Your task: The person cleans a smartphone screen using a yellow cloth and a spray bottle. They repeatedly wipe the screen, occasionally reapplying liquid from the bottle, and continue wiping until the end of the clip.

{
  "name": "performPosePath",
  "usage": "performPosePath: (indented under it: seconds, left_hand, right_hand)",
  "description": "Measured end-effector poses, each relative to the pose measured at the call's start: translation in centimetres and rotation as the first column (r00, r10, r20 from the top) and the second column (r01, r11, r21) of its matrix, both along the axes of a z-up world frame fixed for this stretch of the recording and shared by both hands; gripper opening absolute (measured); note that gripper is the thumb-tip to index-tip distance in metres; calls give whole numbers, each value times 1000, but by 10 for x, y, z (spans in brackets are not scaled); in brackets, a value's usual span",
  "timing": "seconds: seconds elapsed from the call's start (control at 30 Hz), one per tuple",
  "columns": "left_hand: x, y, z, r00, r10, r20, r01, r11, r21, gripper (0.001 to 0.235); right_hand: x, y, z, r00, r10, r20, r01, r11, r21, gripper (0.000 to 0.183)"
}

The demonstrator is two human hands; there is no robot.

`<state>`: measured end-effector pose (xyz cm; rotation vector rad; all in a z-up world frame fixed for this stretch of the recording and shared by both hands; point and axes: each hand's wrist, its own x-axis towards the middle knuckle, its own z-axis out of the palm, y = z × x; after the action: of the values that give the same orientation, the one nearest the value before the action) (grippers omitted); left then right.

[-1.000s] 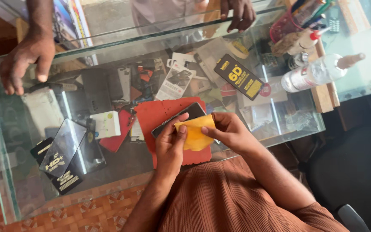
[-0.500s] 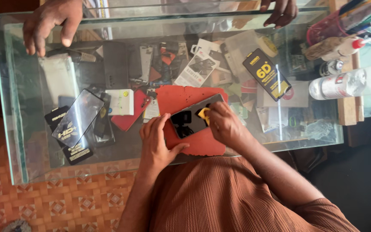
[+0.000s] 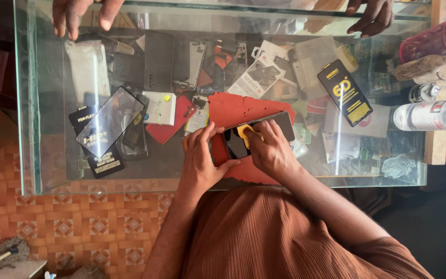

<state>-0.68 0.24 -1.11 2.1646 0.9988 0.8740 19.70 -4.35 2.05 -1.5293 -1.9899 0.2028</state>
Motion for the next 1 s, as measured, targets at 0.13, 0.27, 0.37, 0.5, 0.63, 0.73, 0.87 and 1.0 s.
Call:
performPosePath:
  seconds: [0.13, 0.27, 0.37, 0.5, 0.63, 0.73, 0.87, 1.0]
  left_hand:
    - [0, 3, 1, 998, -11, -56, 14, 998, 57, 106]
    - [-2, 2, -1, 997, -19, -81, 21, 999, 26, 107]
    - [-2, 1, -3, 998, -18, -68, 20, 1000, 19, 110]
    - [-1, 1, -7, 997, -6, -72, 10, 999, 47, 105]
    - [-2, 1, -9, 997, 1, -82, 1, 999, 35, 107]
    - [-1, 0, -6, 999, -12, -32, 13, 1000, 2, 116]
    - [1, 2, -1, 1000, -8, 7, 8, 999, 47, 120]
    - [-1, 1, -2, 998, -7, -57, 7, 1000, -1, 111]
  right_hand:
    - [-13, -4, 0, 990, 134, -36, -135, 990, -44, 31]
    - [-9, 8, -10, 982, 182, -46, -185, 981, -58, 36]
    - [-9, 1, -13, 997, 74, 37, -71, 995, -75, 40]
    - [-17, -7, -12, 989, 124, 74, -111, 981, -158, 24]
    - [-15, 0, -15, 978, 206, 42, -206, 978, -16, 42]
    - [-10, 5, -16, 994, 54, 99, -51, 998, -25, 42]
    - [-20, 5, -20, 992, 12, 123, -8, 999, -37, 36]
    - [-29, 1, -26, 990, 132, 43, -130, 990, -47, 40]
